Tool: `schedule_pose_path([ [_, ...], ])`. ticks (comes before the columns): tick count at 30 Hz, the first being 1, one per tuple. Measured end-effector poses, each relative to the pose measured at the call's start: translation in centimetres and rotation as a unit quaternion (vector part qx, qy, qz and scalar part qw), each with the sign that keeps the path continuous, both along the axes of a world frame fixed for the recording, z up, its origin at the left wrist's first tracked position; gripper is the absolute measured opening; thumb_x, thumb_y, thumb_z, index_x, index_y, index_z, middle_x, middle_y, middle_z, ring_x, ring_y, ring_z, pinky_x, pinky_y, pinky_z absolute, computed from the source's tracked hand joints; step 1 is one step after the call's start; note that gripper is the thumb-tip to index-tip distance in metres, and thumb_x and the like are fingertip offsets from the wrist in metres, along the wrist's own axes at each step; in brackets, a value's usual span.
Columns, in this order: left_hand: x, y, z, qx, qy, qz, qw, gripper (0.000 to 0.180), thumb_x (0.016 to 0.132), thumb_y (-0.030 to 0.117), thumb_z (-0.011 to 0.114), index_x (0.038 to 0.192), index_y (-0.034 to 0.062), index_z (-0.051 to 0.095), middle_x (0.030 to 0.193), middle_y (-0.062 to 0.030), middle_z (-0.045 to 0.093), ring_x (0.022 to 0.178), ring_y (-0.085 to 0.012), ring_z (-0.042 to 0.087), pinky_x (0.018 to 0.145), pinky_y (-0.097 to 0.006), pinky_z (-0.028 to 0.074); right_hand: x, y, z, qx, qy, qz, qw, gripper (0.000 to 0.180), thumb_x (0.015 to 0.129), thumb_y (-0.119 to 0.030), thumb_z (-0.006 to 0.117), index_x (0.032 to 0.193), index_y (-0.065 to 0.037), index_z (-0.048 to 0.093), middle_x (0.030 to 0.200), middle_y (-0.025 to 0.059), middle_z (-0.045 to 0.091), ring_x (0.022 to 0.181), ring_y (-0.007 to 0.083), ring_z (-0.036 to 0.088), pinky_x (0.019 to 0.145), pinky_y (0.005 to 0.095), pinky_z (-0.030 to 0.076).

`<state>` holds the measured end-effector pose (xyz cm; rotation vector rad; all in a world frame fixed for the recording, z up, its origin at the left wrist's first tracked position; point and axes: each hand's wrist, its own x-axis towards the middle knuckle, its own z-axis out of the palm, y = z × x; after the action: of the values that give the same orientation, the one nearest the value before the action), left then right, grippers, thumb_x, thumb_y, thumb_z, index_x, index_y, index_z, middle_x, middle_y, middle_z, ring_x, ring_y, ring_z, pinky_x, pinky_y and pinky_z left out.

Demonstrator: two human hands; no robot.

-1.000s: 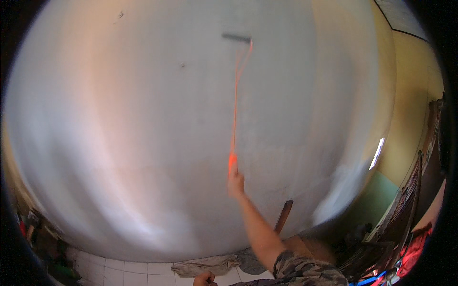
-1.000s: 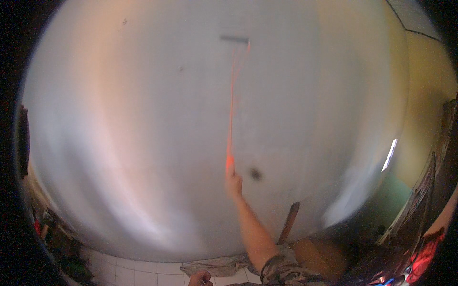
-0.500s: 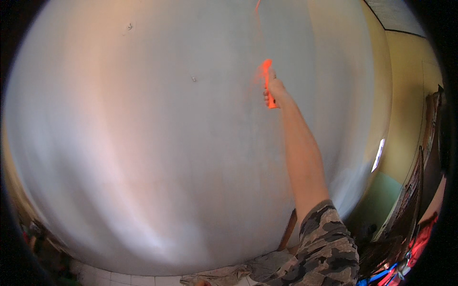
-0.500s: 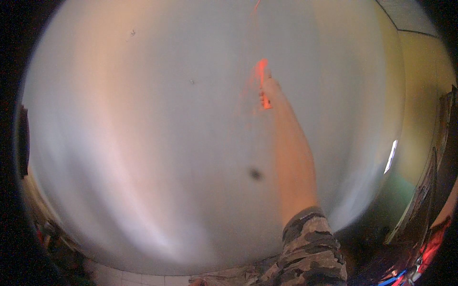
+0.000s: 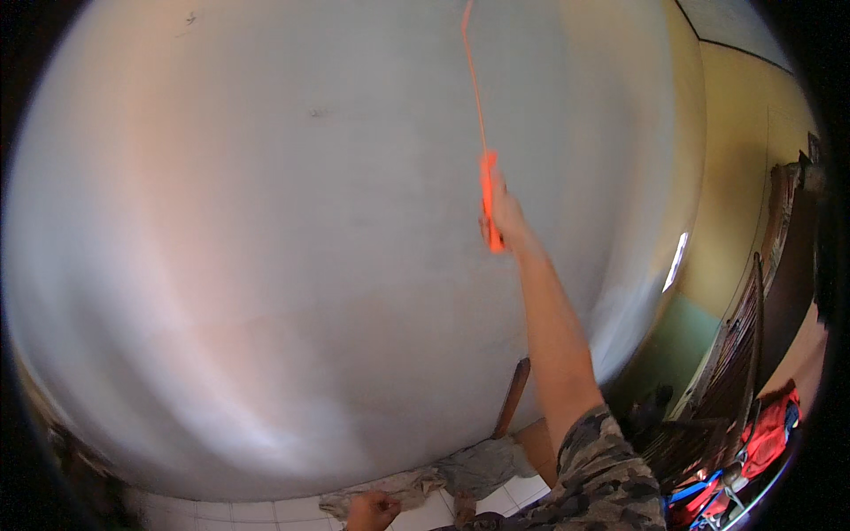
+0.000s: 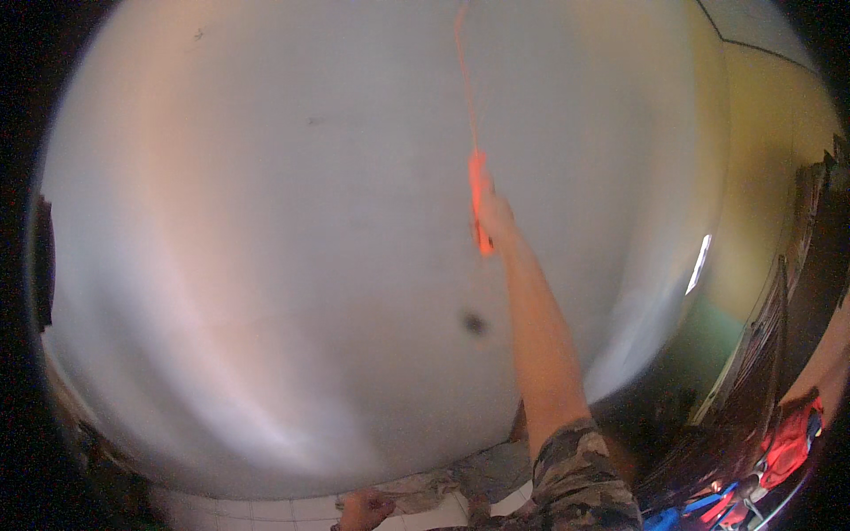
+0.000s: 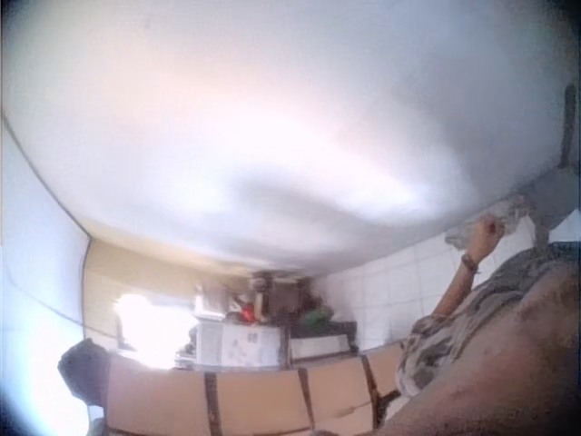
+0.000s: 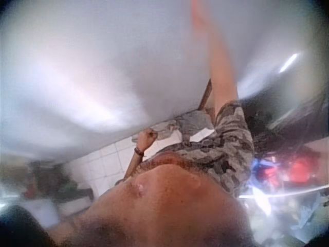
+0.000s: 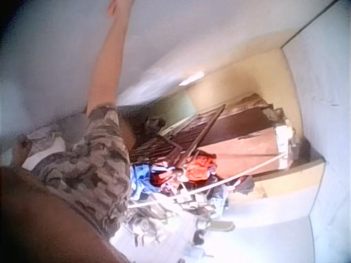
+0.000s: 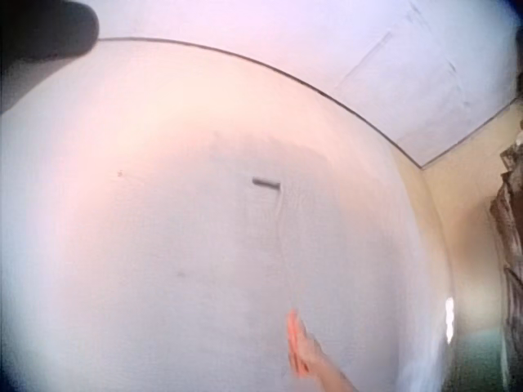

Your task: The person paints a ceiling with a roller, then pours paint from a can into a tray and carries the can to a balcony. The person pours the remaining paint onto the balcony floor.

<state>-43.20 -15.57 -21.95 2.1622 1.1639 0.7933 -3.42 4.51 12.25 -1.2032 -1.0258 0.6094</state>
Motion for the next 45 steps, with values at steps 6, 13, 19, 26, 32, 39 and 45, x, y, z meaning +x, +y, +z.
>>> schedule_pose_path([
  [6,6.8,0.3,2.9,-0.034,0.000,-0.024,0.999,0.018,0.076,0.026,0.063,0.074,0.0080,0.066,0.073,-0.0164,0.065,0.064,-0.0352,0.063,0.055,-0.044,0.048,1.3,6.6,-11.3,-0.042,-0.088,-0.047,0.994,0.076,0.088,-0.075,0.022,0.063,-0.008,0.048,0.054,0.0055,0.048,0.042,0.0192,0.048,0.041,0.0370,0.042],
  [13,10.2,4.3,1.6,-0.104,0.017,-0.038,0.994,0.015,0.082,0.019,0.065,0.084,0.0046,0.063,0.069,-0.0143,0.062,0.062,-0.0248,0.061,0.057,-0.036,0.048,-0.2,2.9,-23.7,-0.063,-0.011,-0.048,0.997,0.078,0.090,-0.071,0.023,0.060,-0.004,0.050,0.049,0.0062,0.047,0.039,0.0189,0.049,0.038,0.0352,0.040],
  [19,16.3,8.4,6.7,-0.038,-0.050,-0.014,0.998,0.017,0.082,0.019,0.066,0.078,0.0053,0.056,0.061,-0.0087,0.056,0.055,-0.0208,0.055,0.055,-0.035,0.046,3.8,3.6,-14.1,-0.072,-0.024,-0.002,0.997,0.071,0.095,-0.062,0.029,0.072,0.000,0.055,0.060,0.0088,0.051,0.059,0.0214,0.054,0.058,0.0401,0.045],
  [26,24.9,15.5,15.8,0.287,-0.020,-0.066,0.955,0.023,0.083,0.019,0.066,0.094,0.0037,0.052,0.092,-0.0174,0.054,0.089,-0.0351,0.055,0.077,-0.042,0.045,2.7,1.2,-23.1,-0.015,-0.044,-0.013,0.999,0.067,0.098,-0.054,0.031,0.072,0.004,0.054,0.061,0.0093,0.051,0.061,0.0212,0.049,0.059,0.0409,0.040],
  [32,34.4,21.0,30.7,0.564,0.011,0.010,0.826,0.048,0.083,0.023,0.064,0.124,0.0037,0.049,0.144,-0.0258,0.028,0.134,-0.0428,0.027,0.107,-0.056,0.024,3.9,5.1,-21.0,0.069,-0.105,0.008,0.992,0.059,0.099,-0.050,0.034,0.072,0.000,0.052,0.055,0.0064,0.050,0.049,0.0170,0.049,0.046,0.0354,0.038],
  [39,39.2,27.3,31.7,0.615,0.145,0.098,0.769,0.059,0.083,0.035,0.059,0.135,0.0080,0.045,0.154,-0.0164,0.018,0.143,-0.0302,0.015,0.110,-0.064,0.012,2.3,3.3,-24.1,0.047,-0.045,0.018,0.998,0.061,0.098,-0.052,0.031,0.073,0.000,0.050,0.057,0.0074,0.047,0.051,0.0177,0.047,0.050,0.0332,0.038],
  [45,38.5,30.0,35.9,0.618,0.148,0.110,0.764,0.059,0.082,0.032,0.058,0.135,0.0097,0.045,0.152,-0.0163,0.023,0.143,-0.0286,0.019,0.109,-0.064,0.013,1.9,7.2,-20.9,0.026,0.002,0.088,0.996,0.059,0.098,-0.051,0.034,0.076,0.001,0.050,0.060,0.0072,0.046,0.055,0.0200,0.047,0.052,0.0368,0.039],
])
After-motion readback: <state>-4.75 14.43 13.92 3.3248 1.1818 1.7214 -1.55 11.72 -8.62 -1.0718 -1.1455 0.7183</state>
